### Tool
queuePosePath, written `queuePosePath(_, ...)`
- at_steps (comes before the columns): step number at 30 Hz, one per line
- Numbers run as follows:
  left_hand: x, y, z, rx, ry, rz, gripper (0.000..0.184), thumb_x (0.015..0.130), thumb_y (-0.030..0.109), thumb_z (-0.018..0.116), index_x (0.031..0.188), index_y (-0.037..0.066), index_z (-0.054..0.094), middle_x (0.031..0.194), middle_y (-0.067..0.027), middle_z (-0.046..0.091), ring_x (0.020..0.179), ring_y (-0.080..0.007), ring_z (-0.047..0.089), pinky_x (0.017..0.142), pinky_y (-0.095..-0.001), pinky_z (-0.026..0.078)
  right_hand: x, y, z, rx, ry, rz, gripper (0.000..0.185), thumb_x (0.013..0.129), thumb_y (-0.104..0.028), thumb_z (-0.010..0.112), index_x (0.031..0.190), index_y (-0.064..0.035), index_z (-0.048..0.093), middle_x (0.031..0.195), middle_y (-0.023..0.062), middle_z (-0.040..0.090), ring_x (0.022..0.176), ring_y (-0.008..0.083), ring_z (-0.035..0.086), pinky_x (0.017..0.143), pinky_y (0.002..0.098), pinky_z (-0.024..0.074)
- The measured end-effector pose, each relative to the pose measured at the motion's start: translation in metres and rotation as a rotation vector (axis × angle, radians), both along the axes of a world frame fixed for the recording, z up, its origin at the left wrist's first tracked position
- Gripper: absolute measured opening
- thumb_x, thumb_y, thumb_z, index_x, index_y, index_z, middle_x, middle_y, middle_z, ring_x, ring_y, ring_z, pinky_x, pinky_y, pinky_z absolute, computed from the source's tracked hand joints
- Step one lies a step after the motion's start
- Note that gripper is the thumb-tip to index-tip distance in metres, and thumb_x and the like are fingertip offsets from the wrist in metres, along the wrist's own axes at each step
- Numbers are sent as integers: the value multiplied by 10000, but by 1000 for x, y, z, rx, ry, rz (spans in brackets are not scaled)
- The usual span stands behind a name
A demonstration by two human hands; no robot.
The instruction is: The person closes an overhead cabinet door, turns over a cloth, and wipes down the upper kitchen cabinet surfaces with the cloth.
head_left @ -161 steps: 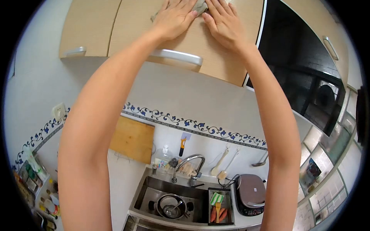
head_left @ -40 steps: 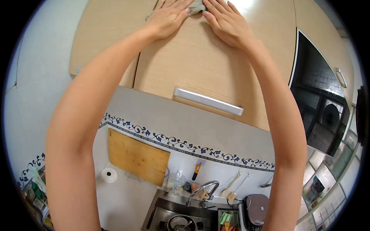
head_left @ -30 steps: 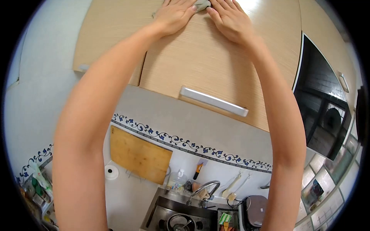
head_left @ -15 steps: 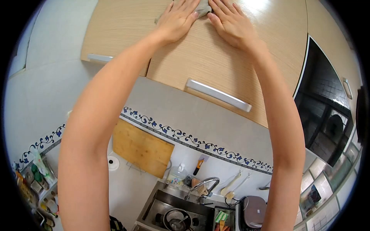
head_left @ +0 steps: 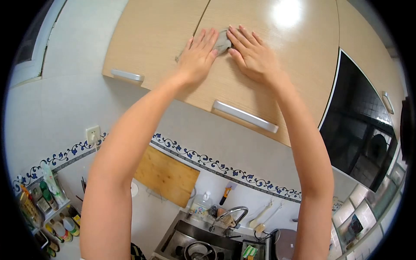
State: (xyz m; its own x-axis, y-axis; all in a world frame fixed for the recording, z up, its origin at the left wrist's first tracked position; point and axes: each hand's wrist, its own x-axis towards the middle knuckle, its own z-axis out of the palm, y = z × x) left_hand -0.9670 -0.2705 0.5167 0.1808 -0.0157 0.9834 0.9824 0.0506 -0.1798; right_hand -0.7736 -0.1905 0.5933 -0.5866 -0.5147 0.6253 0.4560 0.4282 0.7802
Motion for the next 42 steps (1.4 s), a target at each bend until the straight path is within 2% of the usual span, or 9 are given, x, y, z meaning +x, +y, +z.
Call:
queuePosePath(2,2,-2,-7,-13,-7,-2,563,1062,340,309,1579,134,222,1637,-84,232,1507,-328,193,1203,-504,144,2,-5,-4,-67,-50,-89,572,1068,-428,239,1540,-118,333,1616,10,281,1506,217,202,1241,393,183)
queuePosePath(6,4,-4,-19,-29,-24,-13,564,1058,322,319,1579,130,222,1639,-83,225,1507,-327,194,1200,-513,145,2,-1,-13,-35,-51,-80,573,1069,-429,232,1541,-121,330,1617,8,280,1506,218,201,1243,394,177)
queuePosePath(8,4,-5,-23,-30,-29,-23,564,1058,319,321,1579,129,221,1639,-83,224,1507,-327,196,1199,-515,147,0,2,-16,-4,-51,-33,575,1055,-445,267,1520,-125,376,1597,-2,330,1489,201,256,1232,398,211)
queuePosePath(16,4,-7,-38,-41,-37,-5,554,1052,319,336,1565,121,271,1628,-81,257,1502,-314,218,1197,-503,164,4,2,-30,-28,-76,-30,571,1053,-457,266,1527,-154,370,1597,-17,327,1491,182,248,1238,384,195)
queuePosePath(26,6,-9,-62,-62,-75,11,565,1051,320,349,1571,123,252,1631,-77,252,1504,-315,214,1196,-502,163,11,0,-44,-59,-172,-26,566,1055,-466,266,1525,-170,374,1599,-34,319,1495,158,226,1248,374,177)
queuePosePath(31,8,-10,-74,-77,-87,-8,580,1052,332,339,1580,121,224,1635,-97,232,1508,-330,191,1198,-525,131,14,-1,-46,-24,-198,-50,569,1056,-479,255,1526,-180,374,1599,-46,317,1495,150,225,1249,370,176)
queuePosePath(42,12,-12,-89,-99,-107,24,596,1047,328,353,1582,110,206,1640,-99,215,1513,-330,172,1209,-511,95,17,-2,-52,2,-245,-52,564,1055,-469,275,1513,-165,400,1591,-46,335,1488,151,249,1245,373,187)
